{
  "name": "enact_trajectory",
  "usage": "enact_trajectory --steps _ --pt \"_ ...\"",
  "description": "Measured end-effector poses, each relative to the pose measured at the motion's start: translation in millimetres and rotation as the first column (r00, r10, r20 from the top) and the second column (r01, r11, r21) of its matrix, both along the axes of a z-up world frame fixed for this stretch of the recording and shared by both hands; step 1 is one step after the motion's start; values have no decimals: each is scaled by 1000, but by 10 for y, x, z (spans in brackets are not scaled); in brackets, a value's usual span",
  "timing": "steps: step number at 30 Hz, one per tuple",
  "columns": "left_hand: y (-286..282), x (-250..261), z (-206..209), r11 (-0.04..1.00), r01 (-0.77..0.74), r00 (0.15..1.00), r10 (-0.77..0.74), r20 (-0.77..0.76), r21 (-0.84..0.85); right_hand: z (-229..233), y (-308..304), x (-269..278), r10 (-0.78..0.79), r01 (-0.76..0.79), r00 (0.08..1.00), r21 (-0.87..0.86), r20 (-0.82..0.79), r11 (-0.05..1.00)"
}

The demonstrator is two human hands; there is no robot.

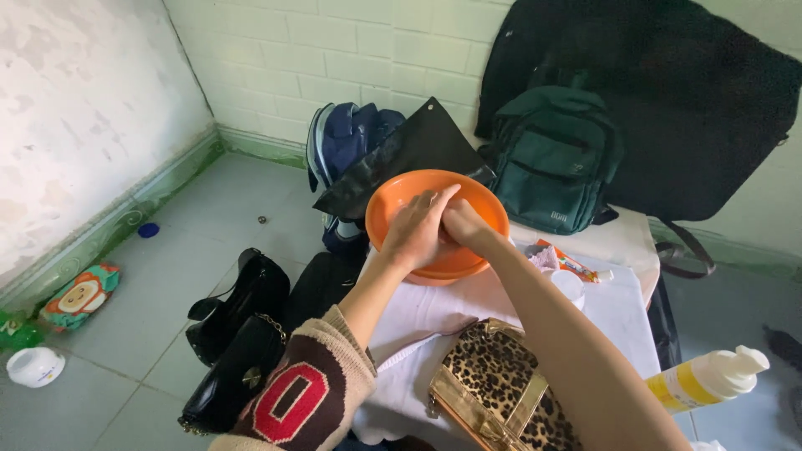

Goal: Cleaning a leopard-print pouch using a toothbrush and cleaning solution from a bowl.

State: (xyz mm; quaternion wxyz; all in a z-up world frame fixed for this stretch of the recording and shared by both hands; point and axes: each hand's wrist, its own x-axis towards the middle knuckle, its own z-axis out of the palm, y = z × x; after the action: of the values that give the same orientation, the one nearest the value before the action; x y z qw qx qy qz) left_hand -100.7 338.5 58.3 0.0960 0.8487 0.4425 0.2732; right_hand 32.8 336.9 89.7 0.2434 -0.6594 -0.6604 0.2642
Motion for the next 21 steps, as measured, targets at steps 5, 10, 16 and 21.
enact_trajectory --steps 5,10,16,21 --pt "-64 -5 63 997 9 996 -2 86 -77 -20 -91 76 -68 24 927 -122 -370 992" --pt "191 81 -334 999 -21 1000 22 22 -48 -2 -176 44 -156 -41 706 -260 -691 965" --pt "548 265 -636 799 88 822 279 496 -595 -748 241 521 183 -383 823 288 537 878" --pt "302 178 -465 996 -84 941 84 -328 15 756 -1202 -483 154 -785 611 570 776 242"
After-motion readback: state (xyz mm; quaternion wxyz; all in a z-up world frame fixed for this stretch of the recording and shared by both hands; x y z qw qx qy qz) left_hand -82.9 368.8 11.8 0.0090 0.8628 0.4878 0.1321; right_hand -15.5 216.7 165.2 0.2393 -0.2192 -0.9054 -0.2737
